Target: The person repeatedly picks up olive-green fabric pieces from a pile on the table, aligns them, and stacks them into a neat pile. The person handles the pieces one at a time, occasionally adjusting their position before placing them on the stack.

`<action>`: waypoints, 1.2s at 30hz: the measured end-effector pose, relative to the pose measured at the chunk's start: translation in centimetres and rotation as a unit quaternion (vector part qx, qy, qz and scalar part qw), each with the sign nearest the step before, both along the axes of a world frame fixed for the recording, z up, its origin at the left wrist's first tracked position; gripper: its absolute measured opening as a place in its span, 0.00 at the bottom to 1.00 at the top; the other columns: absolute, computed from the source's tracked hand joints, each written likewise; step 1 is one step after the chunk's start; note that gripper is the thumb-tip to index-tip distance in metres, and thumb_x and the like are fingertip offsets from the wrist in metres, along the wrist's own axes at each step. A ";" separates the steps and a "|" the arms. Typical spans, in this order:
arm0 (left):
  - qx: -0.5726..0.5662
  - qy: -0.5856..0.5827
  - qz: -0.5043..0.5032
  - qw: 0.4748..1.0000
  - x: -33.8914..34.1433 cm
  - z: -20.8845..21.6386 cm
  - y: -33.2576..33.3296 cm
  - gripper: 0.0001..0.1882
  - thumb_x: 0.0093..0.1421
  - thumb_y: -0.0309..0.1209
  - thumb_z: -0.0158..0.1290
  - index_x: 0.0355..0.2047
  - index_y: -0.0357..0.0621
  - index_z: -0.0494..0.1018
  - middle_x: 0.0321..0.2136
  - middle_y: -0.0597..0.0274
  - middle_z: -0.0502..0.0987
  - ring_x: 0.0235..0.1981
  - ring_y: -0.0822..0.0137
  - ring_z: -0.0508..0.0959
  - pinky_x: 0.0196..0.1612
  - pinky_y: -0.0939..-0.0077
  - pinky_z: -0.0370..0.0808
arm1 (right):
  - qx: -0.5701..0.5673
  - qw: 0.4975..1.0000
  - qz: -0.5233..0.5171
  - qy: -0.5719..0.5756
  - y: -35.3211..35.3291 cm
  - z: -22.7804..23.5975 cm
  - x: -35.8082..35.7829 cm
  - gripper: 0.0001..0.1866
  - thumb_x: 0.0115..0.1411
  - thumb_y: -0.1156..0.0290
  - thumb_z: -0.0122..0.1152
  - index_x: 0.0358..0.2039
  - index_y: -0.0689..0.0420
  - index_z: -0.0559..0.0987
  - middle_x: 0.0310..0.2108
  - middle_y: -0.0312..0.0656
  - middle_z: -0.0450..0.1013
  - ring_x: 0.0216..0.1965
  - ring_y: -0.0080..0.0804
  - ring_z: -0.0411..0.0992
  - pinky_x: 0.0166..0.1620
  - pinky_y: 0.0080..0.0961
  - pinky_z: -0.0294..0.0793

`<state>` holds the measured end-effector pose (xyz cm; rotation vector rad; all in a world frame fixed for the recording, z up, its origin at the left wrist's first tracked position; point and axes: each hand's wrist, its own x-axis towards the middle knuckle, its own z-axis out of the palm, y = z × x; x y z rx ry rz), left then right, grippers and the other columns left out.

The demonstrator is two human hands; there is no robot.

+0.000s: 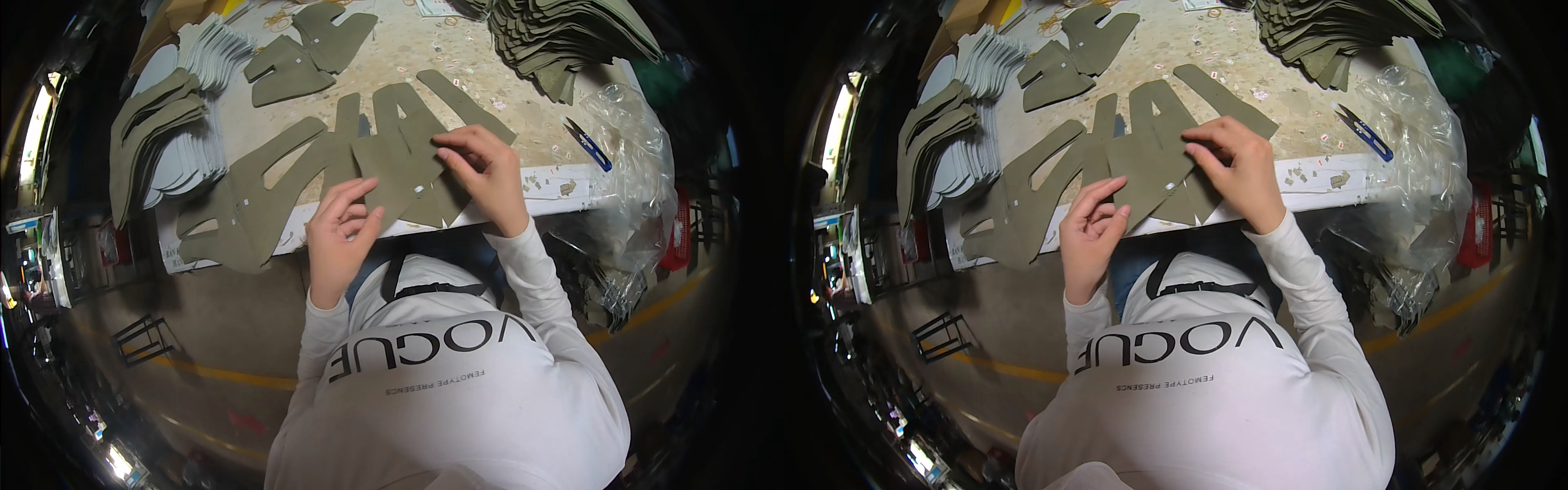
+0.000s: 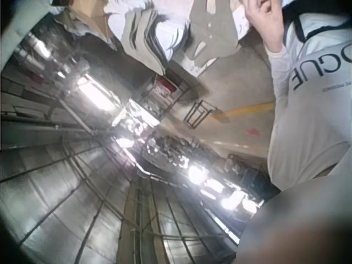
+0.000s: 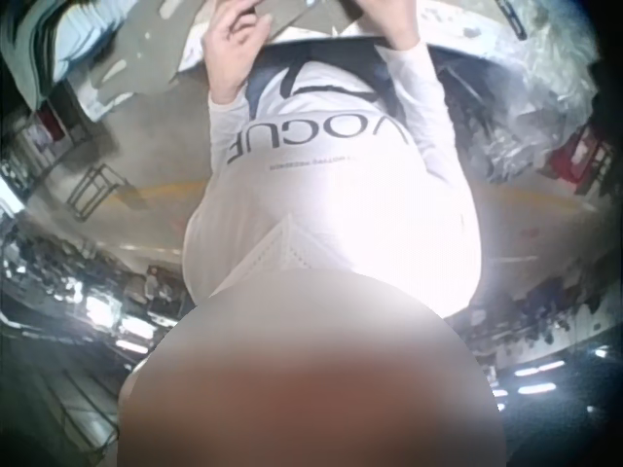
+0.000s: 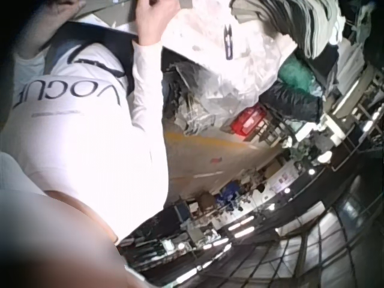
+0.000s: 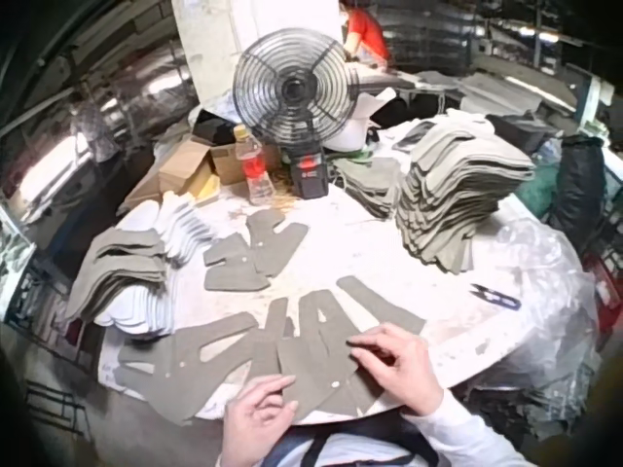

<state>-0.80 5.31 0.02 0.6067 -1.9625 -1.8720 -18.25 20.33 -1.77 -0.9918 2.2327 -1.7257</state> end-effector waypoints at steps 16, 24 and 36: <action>-0.171 -0.006 -0.053 0.984 -5.3 -0.9 5.4 0.26 0.53 0.17 0.61 0.53 0.28 0.72 0.53 0.52 0.68 0.31 0.74 0.80 0.32 0.81 0.82 | 0.015 0.995 -0.094 0.034 5.1 -2.1 -5.3 0.12 0.54 0.77 0.65 0.40 0.54 0.85 0.38 0.34 0.78 0.26 0.15 0.68 0.30 0.12 0.67; -0.184 -0.031 -0.076 0.980 -4.5 0.3 5.4 0.25 0.53 0.20 0.61 0.53 0.33 0.72 0.51 0.52 0.68 0.30 0.70 0.81 0.33 0.77 0.82 | 0.059 0.991 -0.103 0.057 4.9 -1.0 -4.6 0.15 0.51 0.77 0.67 0.42 0.54 0.84 0.37 0.35 0.74 0.25 0.18 0.68 0.29 0.15 0.68; -0.317 -0.198 0.064 0.925 1.0 0.8 -5.4 0.20 0.47 0.31 0.69 0.39 0.41 0.76 0.23 0.63 0.76 0.25 0.69 0.76 0.31 0.75 0.74 | 0.147 0.956 -0.171 0.189 4.6 -1.1 -4.5 0.14 0.51 0.69 0.70 0.37 0.59 0.79 0.33 0.42 0.70 0.32 0.38 0.70 0.37 0.31 0.70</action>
